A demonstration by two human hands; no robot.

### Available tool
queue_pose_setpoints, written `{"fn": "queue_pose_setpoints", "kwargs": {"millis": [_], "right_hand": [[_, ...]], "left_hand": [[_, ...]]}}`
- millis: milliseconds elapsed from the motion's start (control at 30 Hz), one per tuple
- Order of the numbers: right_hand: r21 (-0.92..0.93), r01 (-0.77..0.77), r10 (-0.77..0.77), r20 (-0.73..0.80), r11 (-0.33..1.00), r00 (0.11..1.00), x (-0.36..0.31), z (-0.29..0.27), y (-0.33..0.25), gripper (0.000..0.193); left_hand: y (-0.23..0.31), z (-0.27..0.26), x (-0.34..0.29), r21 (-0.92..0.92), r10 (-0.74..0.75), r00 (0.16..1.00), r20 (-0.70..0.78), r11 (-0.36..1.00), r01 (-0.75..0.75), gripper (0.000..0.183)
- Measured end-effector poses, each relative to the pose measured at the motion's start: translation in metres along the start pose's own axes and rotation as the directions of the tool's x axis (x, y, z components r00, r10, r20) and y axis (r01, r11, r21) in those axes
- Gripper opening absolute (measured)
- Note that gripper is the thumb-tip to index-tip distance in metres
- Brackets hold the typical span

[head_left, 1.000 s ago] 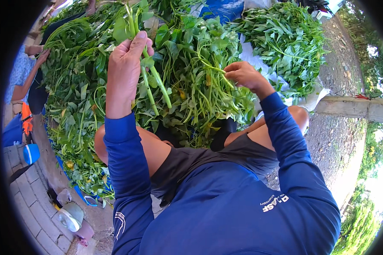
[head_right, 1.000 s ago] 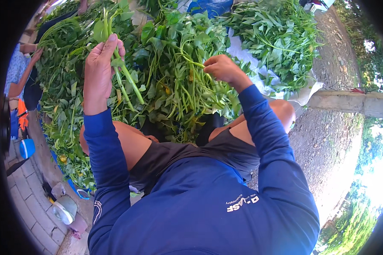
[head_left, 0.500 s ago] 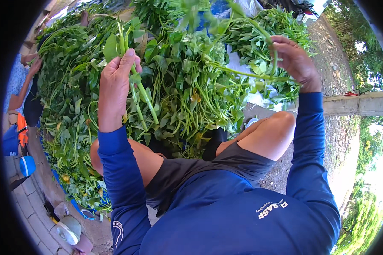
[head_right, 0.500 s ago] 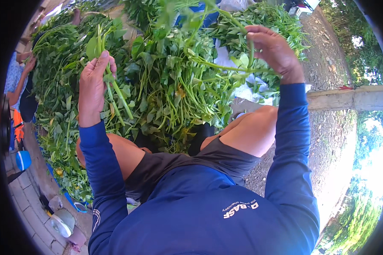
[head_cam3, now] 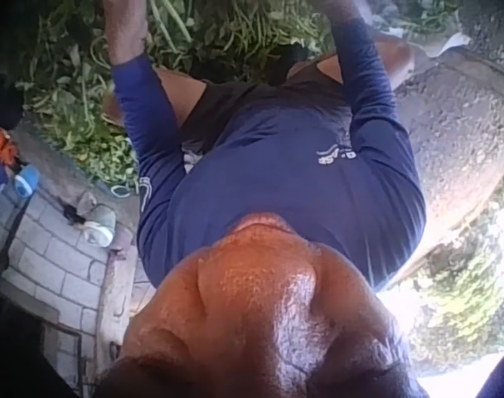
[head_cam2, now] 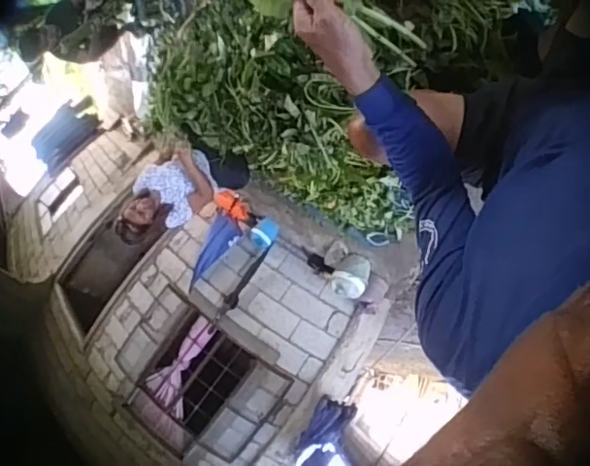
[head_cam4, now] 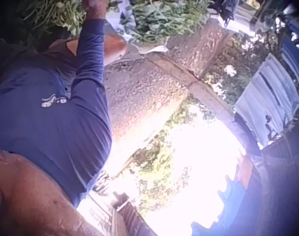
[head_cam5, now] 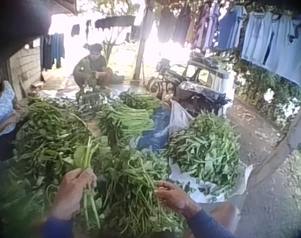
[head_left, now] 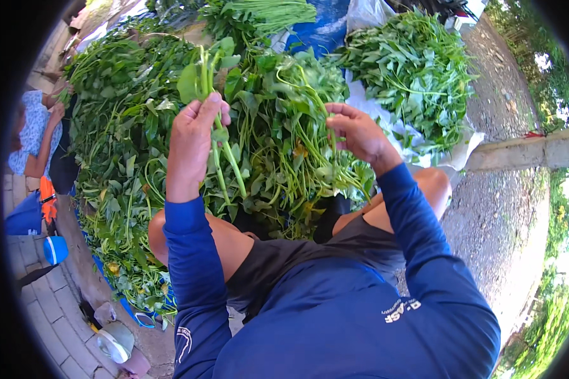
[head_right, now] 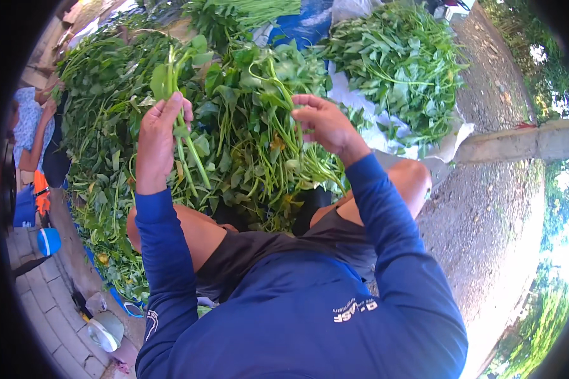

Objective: The person picks through a pile of leafy greens, gathers them into a bunch, trims the stems with a sickle, and secures the bunch with a rubber band.

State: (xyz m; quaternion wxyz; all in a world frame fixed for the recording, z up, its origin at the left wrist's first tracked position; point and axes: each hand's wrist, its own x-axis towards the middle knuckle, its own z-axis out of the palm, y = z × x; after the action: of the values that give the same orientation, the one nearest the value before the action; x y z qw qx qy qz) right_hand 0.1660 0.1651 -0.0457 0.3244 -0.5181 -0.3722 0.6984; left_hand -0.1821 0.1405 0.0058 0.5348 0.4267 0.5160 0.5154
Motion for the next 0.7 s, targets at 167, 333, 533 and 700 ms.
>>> {"fn": "queue_pose_setpoints", "kwargs": {"millis": [167, 333, 533, 700], "right_hand": [[-0.100, 0.214, -0.223, -0.089, 0.972, 0.971, -0.021, 0.033, 0.015, 0.036], [-0.425, 0.461, -0.556, -0.129, 0.779, 0.821, -0.035, 0.056, 0.040, 0.037], [-0.394, 0.492, -0.544, -0.024, 0.776, 0.839, -0.057, 0.086, 0.042, 0.037], [-0.269, 0.486, -0.490, 0.056, 0.832, 0.870, -0.042, 0.114, 0.034, 0.041]], "left_hand": [[-0.004, 0.005, -0.007, 0.032, 0.035, 0.999, 0.014, 0.999, -0.036, 0.035], [-0.008, 0.011, -0.020, 0.079, 0.102, 0.992, 0.070, 0.991, -0.107, 0.036], [-0.035, 0.051, -0.039, 0.155, -0.083, 0.977, 0.194, 0.987, 0.053, 0.040], [-0.056, 0.074, -0.031, 0.080, -0.030, 1.000, 0.007, 0.996, 0.030, 0.044]]}}
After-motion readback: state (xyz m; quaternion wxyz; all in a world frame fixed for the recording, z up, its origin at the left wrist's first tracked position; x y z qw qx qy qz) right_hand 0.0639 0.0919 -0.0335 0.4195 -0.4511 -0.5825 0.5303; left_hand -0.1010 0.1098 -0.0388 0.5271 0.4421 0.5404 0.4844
